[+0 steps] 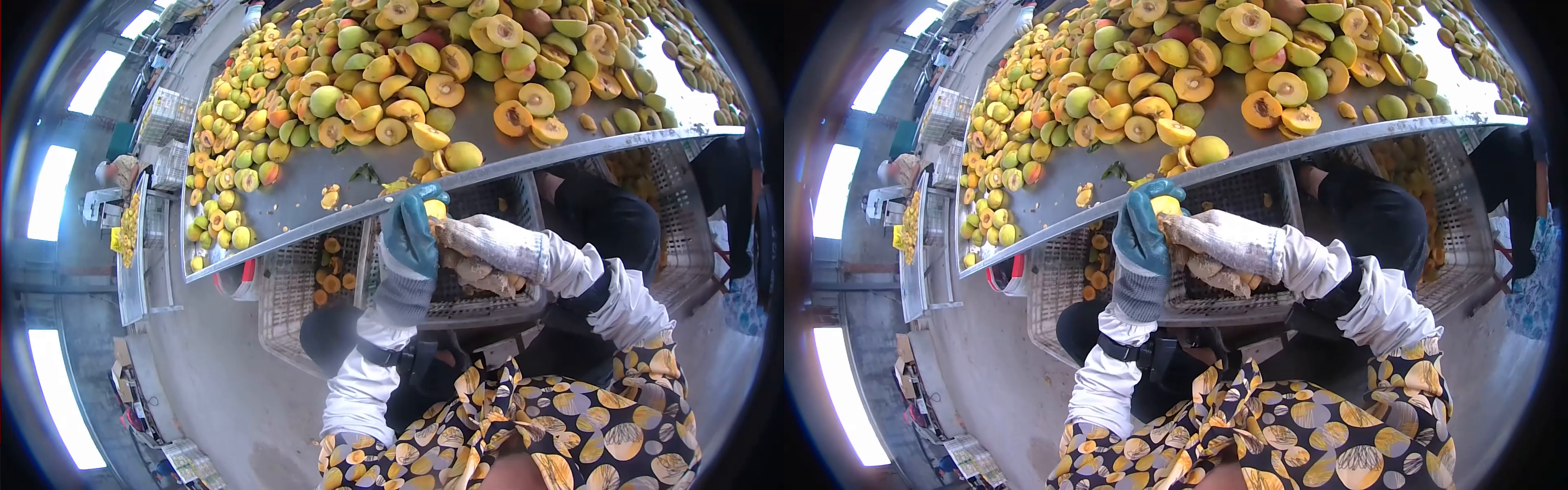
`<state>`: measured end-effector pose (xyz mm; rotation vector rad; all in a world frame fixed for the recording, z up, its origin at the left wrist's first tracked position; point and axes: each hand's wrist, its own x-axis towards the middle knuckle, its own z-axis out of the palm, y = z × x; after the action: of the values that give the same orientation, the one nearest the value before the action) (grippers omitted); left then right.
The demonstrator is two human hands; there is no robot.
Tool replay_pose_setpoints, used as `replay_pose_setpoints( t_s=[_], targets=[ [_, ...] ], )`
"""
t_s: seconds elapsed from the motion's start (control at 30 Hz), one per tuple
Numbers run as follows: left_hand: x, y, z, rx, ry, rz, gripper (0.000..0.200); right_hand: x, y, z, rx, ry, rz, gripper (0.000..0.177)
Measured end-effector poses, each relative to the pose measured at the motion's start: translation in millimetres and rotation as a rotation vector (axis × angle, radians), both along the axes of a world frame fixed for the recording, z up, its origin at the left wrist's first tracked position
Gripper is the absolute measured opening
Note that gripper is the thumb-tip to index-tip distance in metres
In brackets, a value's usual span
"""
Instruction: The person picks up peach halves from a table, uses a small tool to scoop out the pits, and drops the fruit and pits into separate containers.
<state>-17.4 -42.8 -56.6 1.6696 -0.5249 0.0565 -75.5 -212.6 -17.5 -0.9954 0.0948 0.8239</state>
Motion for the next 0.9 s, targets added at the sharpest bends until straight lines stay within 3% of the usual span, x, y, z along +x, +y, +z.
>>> replay_pose_setpoints(
  t_s=[0.17,0.27,0.3,0.43,0.5,0.6,0.63,0.73,0.77,0.87,0.9],
  targets=[
    [3,-2,-1,0.083,-0.243,0.039,0.033,5,-10,-8,0.259,0.169,0.087,0.053],
    [-3,-5,-4,0.106,-0.062,0.049,0.037,-3,1,-1,-0.195,-0.298,-0.037,0.055],
    [-7,-7,3,0.06,0.001,0.036,0.042,-1,3,0,-0.303,-0.323,-0.036,0.057],
    [-10,-10,2,-0.114,0.088,-0.068,0.043,2,-10,4,0.008,0.039,0.092,0.053],
    [-2,-6,6,-0.206,0.167,-0.213,0.042,6,-12,-19,0.368,0.201,0.129,0.047],
    [-1,-1,20,-0.079,0.155,-0.269,0.041,7,-12,-27,0.616,0.25,0.194,0.043],
    [12,3,20,0.096,-0.203,-0.297,0.038,5,-11,-27,0.691,0.279,0.216,0.043],
    [14,7,26,0.092,0.001,-0.355,0.036,6,-5,-29,0.773,0.309,0.238,0.044],
    [10,4,23,-0.135,0.212,-0.392,0.036,6,-7,-24,0.585,0.196,0.184,0.046],
    [8,14,35,-0.005,0.221,-0.286,0.043,7,-8,3,-0.147,-0.238,0.164,0.05],
    [9,15,34,-0.171,0.456,-0.189,0.05,11,3,-7,-0.302,-0.671,0.144,0.052]
  ],
)
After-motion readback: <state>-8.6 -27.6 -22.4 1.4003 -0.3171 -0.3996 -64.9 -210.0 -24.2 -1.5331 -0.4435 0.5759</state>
